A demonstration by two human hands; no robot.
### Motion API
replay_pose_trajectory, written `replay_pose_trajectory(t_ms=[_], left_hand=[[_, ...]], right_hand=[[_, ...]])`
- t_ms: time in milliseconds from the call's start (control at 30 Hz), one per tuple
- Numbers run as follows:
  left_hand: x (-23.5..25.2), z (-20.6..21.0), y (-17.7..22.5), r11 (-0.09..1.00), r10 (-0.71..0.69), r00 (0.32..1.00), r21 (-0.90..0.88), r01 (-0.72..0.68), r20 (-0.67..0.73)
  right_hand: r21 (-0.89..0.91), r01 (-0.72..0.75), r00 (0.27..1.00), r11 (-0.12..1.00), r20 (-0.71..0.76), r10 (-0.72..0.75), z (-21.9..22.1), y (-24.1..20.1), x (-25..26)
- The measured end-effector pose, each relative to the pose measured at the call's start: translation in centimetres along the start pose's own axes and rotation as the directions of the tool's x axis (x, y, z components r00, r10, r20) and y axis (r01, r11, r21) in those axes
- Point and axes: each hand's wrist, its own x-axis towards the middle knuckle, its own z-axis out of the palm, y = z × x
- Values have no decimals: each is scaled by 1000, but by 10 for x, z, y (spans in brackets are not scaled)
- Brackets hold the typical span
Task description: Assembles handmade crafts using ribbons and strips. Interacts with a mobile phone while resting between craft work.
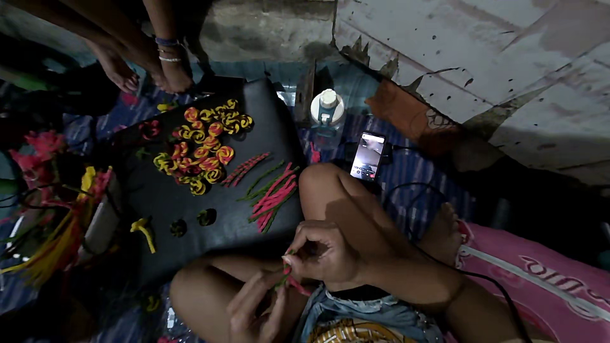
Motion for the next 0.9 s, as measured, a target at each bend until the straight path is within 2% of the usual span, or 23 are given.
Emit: replay_pose_trajectory(t_ms=[233,300,333,367,400,433,467,500,533,567,600,667,767,900], left_hand=[[6,-3,3,992,99,995,86,-96,-32],[2,3,1,999,31,994,-20,-33,-109],[2,9,2,986,-81,985,-156,57,-151],[2,13,7,922,-249,958,-337,189,-143],[4,16,13,771,-438,897,-533,347,-50],[5,15,16,537,-580,806,-688,488,120],[7,14,15,285,-637,707,-759,585,306],[6,13,11,117,-641,637,-766,632,428],[6,14,10,91,-664,610,-762,641,433],[6,17,10,177,-705,622,-764,620,342],[5,20,10,317,-723,660,-752,579,204],[5,22,8,574,-640,769,-668,473,-5],[9,21,4,739,-513,844,-581,341,-156],[7,24,4,907,-325,913,-354,227,-248]], right_hand=[[220,-167,985,961,5,171,0,-5,5],[220,-107,993,969,-33,117,3,-6,5],[193,-46,997,980,-53,57,4,-6,4],[144,29,998,989,-66,-20,4,-5,4],[90,104,993,991,-65,-98,4,-5,4],[40,168,985,985,-55,-166,5,-4,4],[-8,216,976,976,-42,-216,5,-2,3],[-42,250,968,967,-27,-251,5,-1,2],[-72,275,961,959,-13,-277,5,0,1],[-97,295,955,950,0,-297,5,1,0],[-119,312,950,943,12,-313,4,1,-1],[-165,349,937,922,29,-349,4,1,-2],[-226,389,920,893,46,-389,6,1,-3],[-253,402,912,880,24,-410,6,1,-3]])
